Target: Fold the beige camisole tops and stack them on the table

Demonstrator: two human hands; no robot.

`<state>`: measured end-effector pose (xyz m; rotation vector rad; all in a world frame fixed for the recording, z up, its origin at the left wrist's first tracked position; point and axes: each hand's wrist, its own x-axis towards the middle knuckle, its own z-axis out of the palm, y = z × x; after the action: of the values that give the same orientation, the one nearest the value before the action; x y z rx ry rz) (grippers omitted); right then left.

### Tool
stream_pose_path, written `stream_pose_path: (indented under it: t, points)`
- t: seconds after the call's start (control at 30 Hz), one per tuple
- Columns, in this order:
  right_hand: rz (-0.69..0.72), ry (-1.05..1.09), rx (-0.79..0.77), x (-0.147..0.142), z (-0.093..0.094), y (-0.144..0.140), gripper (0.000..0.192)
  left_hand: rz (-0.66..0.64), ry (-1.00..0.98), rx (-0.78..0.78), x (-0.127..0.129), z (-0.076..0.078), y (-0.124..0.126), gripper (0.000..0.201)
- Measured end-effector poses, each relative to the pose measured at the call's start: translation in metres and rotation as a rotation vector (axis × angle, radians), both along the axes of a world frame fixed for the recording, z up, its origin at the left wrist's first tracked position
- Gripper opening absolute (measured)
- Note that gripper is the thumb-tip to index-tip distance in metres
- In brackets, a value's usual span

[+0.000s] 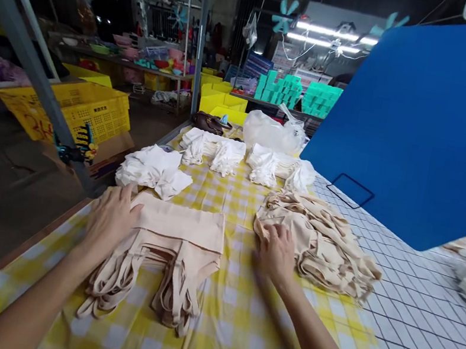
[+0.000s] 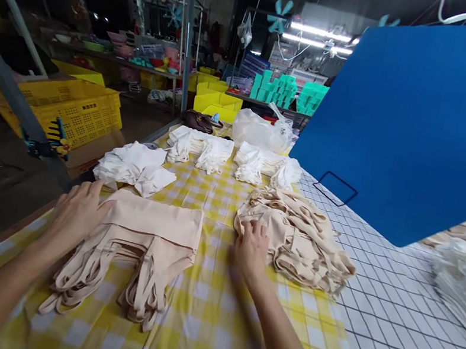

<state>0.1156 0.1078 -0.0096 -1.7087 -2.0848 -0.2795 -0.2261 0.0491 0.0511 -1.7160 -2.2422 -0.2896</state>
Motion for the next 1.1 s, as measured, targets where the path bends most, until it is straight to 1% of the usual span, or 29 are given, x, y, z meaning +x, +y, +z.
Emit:
stream_pose_path:
  t: [0.07, 0.13, 0.23, 0.3, 0.37, 0.4, 0.5, 0.57, 0.63, 0.67, 0.73, 0.8, 0.83, 0.87, 0.9, 0.97, 1.0, 1.03, 1.1]
  points:
    - [0.065, -0.163, -0.033, 0.022, 0.004, -0.001, 0.024, -0.108, -0.079, 0.031, 0.023, 0.004, -0.009, 0.042]
    - [0.159, -0.226, -0.084, 0.034, 0.01, -0.003, 0.018, -0.259, -0.219, 0.03, 0.054, 0.003, -0.019, 0.042]
    - [0.313, -0.187, -0.15, 0.039, 0.021, -0.01, 0.019, -0.521, -0.524, -0.042, 0.107, -0.003, -0.035, 0.039]
    - [0.393, -0.15, -0.164, 0.039, 0.026, -0.017, 0.02, -0.676, -0.723, -0.132, 0.139, -0.009, -0.045, 0.037]
    - [0.421, -0.155, -0.155, 0.042, 0.028, -0.021, 0.02, -0.767, -0.847, -0.213, 0.165, -0.014, -0.053, 0.035]
    - [0.419, -0.171, -0.152, 0.043, 0.028, -0.02, 0.02, -0.795, -0.876, -0.243, 0.177, -0.017, -0.057, 0.035]
    - [0.416, -0.187, -0.207, 0.048, 0.026, -0.012, 0.031, -0.842, -0.853, -0.267, 0.201, -0.026, -0.068, 0.035]
    - [0.43, -0.159, -0.252, 0.047, 0.03, -0.006, 0.029, -0.861, -0.811, -0.25, 0.209, -0.032, -0.073, 0.034]
    - [0.441, -0.135, -0.257, 0.042, 0.04, -0.009, 0.018, -0.866, -0.827, -0.227, 0.21, -0.038, -0.076, 0.034]
    - [0.445, -0.116, -0.256, 0.039, 0.047, -0.015, 0.016, -0.855, -0.862, -0.218, 0.209, -0.04, -0.076, 0.036]
    - [0.473, 0.022, -0.307, 0.034, 0.065, -0.033, 0.022, -0.789, -0.948, -0.178, 0.204, -0.039, -0.073, 0.043]
    - [0.54, 0.33, -0.452, 0.032, 0.085, -0.057, 0.027, -0.726, -1.01, -0.102, 0.199, -0.031, -0.067, 0.051]
    - [0.579, 0.486, -0.528, 0.033, 0.095, -0.069, 0.028, -0.728, -1.031, -0.06, 0.197, -0.023, -0.064, 0.054]
    - [0.607, 0.631, -0.592, 0.034, 0.104, -0.08, 0.029, -0.766, -1.053, -0.035, 0.195, -0.015, -0.062, 0.058]
    - [0.622, 0.75, -0.639, 0.036, 0.111, -0.09, 0.029, -0.834, -1.081, -0.035, 0.194, -0.005, -0.06, 0.061]
    - [0.615, 0.933, -0.704, 0.041, 0.124, -0.106, 0.029, -1.004, -1.163, -0.141, 0.194, 0.012, -0.058, 0.062]
    - [0.602, 1.006, -0.728, 0.043, 0.128, -0.112, 0.028, -1.075, -1.212, -0.227, 0.195, 0.019, -0.058, 0.058]
    - [0.593, 1.069, -0.747, 0.045, 0.132, -0.117, 0.028, -1.132, -1.264, -0.326, 0.196, 0.024, -0.058, 0.051]
    - [0.566, 1.172, -0.77, 0.049, 0.138, -0.125, 0.029, -1.182, -1.364, -0.499, 0.198, 0.029, -0.059, 0.038]
